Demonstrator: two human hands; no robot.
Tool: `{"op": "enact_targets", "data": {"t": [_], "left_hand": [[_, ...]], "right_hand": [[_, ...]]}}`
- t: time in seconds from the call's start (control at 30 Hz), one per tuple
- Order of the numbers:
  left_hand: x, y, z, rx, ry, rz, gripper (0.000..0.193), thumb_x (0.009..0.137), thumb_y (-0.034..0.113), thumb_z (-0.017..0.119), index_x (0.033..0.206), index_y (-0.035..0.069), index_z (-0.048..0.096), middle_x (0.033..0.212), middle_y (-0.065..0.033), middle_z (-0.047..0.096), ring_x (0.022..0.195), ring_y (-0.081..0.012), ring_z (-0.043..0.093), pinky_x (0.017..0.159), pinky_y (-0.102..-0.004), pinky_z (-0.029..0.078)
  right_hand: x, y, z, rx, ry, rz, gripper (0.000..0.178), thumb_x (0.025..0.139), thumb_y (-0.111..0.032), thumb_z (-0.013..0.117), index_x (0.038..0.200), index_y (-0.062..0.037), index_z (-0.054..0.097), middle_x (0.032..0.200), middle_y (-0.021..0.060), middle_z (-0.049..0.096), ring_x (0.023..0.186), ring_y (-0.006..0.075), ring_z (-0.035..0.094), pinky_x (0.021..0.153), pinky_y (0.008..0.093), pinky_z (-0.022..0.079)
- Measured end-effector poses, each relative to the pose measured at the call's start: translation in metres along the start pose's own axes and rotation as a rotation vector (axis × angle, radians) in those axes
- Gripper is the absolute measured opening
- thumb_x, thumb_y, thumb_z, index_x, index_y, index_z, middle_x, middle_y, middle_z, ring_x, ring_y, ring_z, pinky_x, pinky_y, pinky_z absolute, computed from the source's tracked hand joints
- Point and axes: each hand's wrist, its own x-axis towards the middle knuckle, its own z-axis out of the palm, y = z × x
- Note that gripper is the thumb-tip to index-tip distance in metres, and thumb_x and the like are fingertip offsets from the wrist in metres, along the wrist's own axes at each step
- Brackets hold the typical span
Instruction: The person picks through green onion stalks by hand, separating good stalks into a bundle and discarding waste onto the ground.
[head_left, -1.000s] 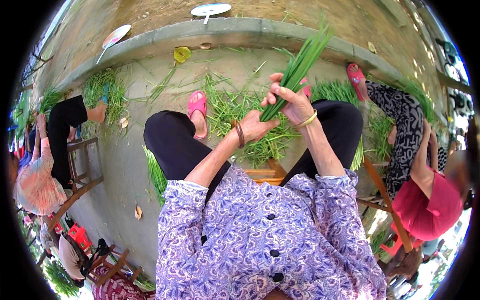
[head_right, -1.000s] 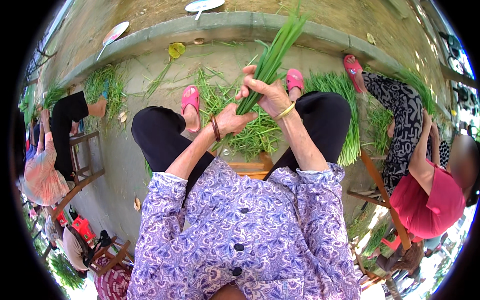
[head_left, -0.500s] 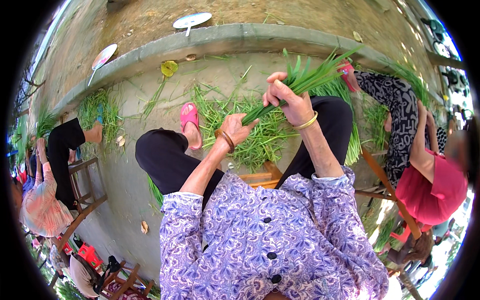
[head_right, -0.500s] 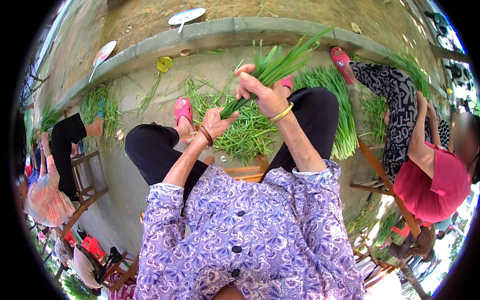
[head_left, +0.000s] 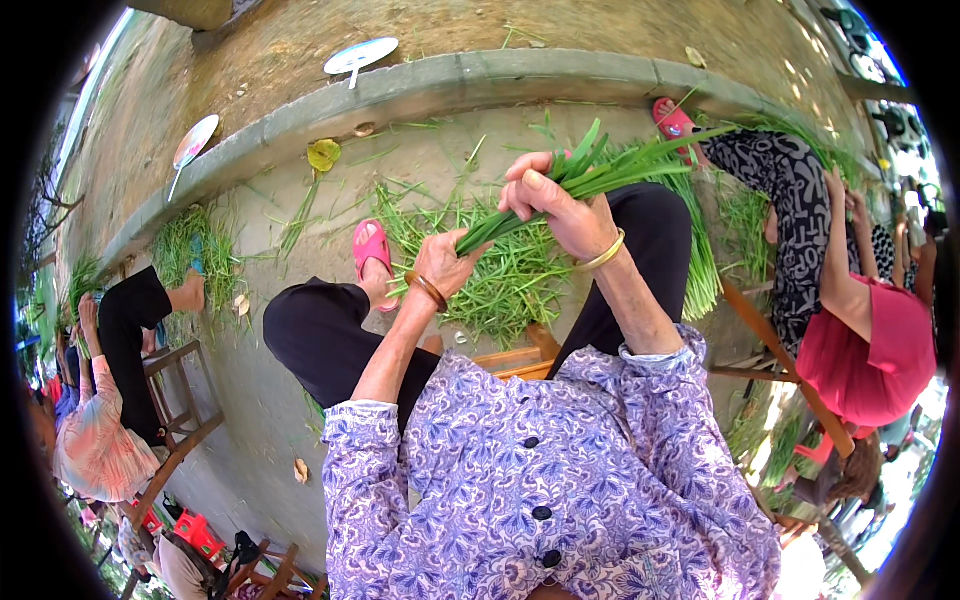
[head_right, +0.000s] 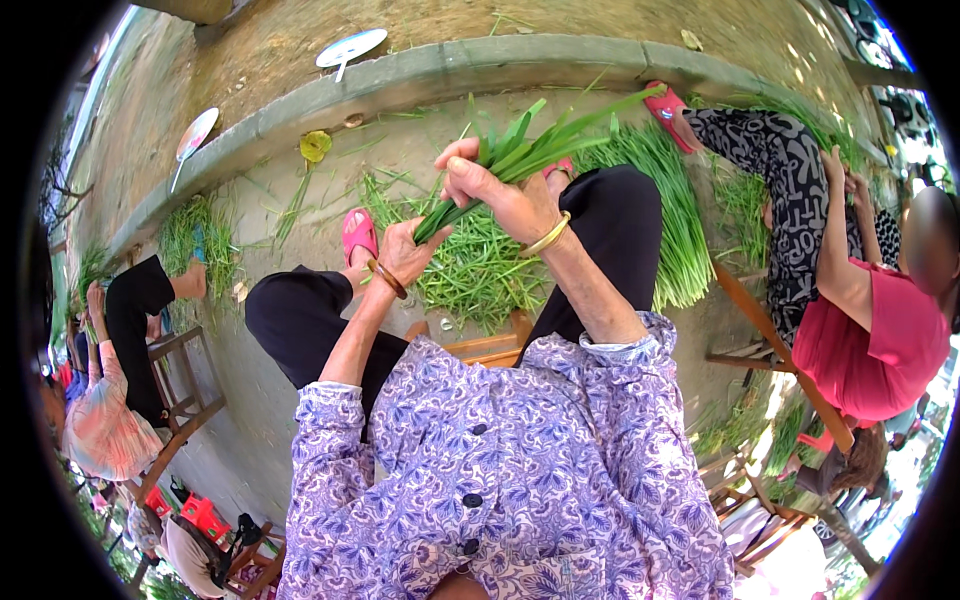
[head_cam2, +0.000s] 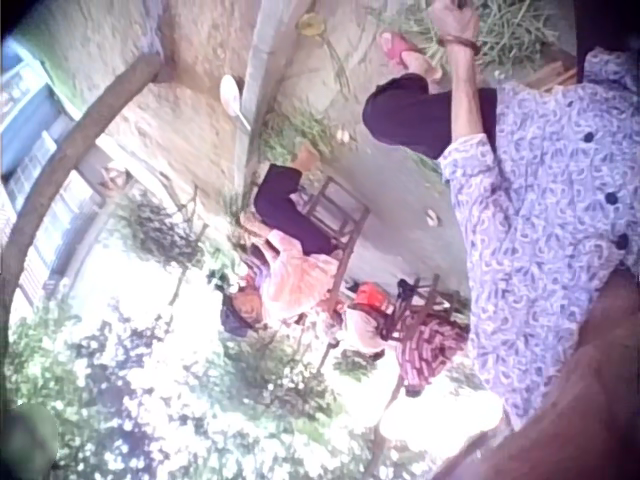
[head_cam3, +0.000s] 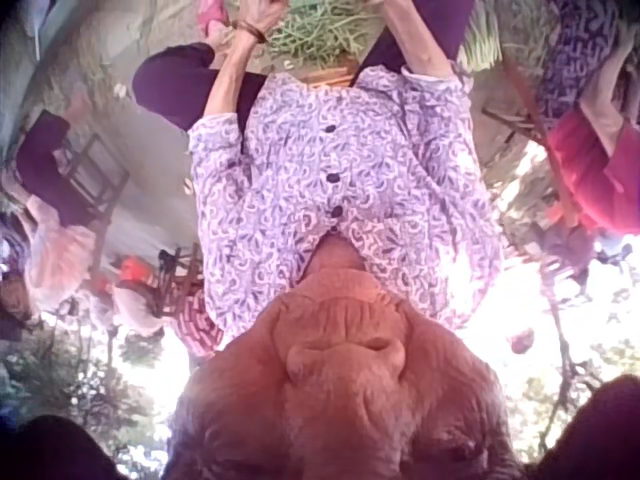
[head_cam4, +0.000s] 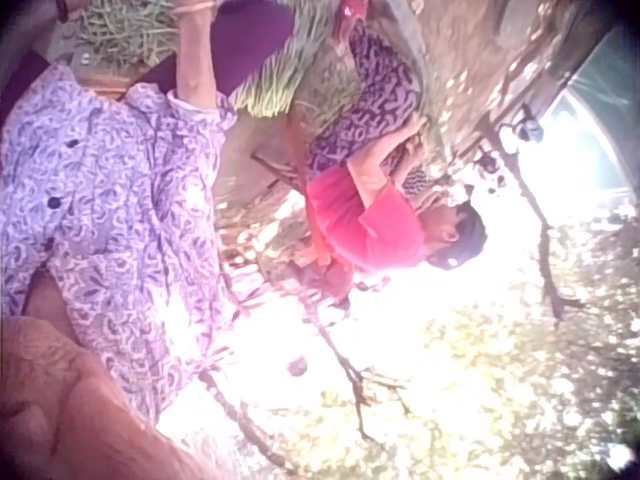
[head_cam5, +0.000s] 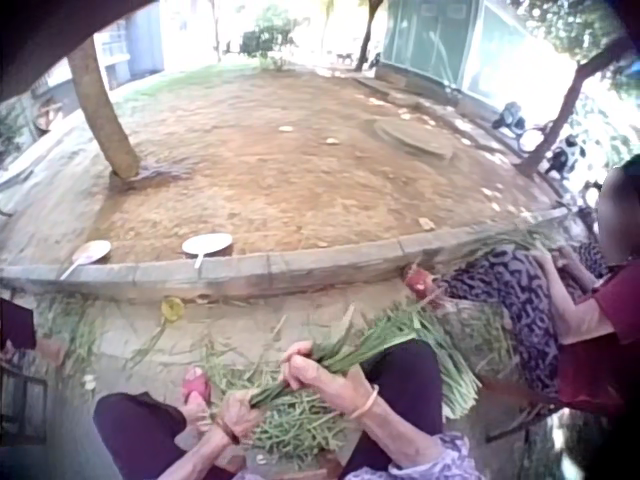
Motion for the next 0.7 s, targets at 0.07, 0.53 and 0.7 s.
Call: {"op": "enact_targets", "data": {"t": [0.07, 0.53, 0.7], "left_hand": [[-0.002, 0.005, -0.003, -0.032, -0.066, -0.045, 0.026, 0.075, 0.029, 0.058, 0.076, 0.003, 0.059, 0.054, -0.0164, 0.051, 0.047, -0.0283, 0.049, 0.047, -0.0349, 0.039], [-0.003, -0.001, -0.003, -0.060, -0.127, -0.066, 0.032, 0.077, 0.032, 0.056, 0.071, 0.001, 0.058, 0.045, -0.0106, 0.041, 0.041, -0.0155, 0.039, 0.043, -0.0321, 0.034], [-0.003, -0.002, -0.004, -0.094, -0.119, -0.084, 0.034, 0.076, 0.033, 0.056, 0.068, 0.000, 0.056, 0.045, -0.0105, 0.041, 0.041, -0.0175, 0.039, 0.043, -0.0328, 0.034]], "right_hand": [[0.003, -0.002, -0.003, 0.016, 0.030, 0.023, 0.025, 0.083, -0.020, 0.047, 0.094, 0.0024, 0.048, 0.062, 0.0009, 0.043, 0.066, 0.0150, 0.050, 0.065, 0.0295, 0.043], [0.008, -0.022, -0.038, 0.107, 0.176, 0.135, 0.037, 0.081, -0.028, 0.052, 0.103, -0.0006, 0.042, 0.096, 0.0167, 0.052, 0.071, 0.0241, 0.058, 0.054, 0.0329, 0.049], [0.006, -0.012, -0.078, 0.033, 0.242, 0.226, 0.048, 0.078, -0.037, 0.054, 0.107, -0.0017, 0.042, 0.099, 0.0127, 0.053, 0.076, 0.0195, 0.057, 0.055, 0.0291, 0.047]]}}
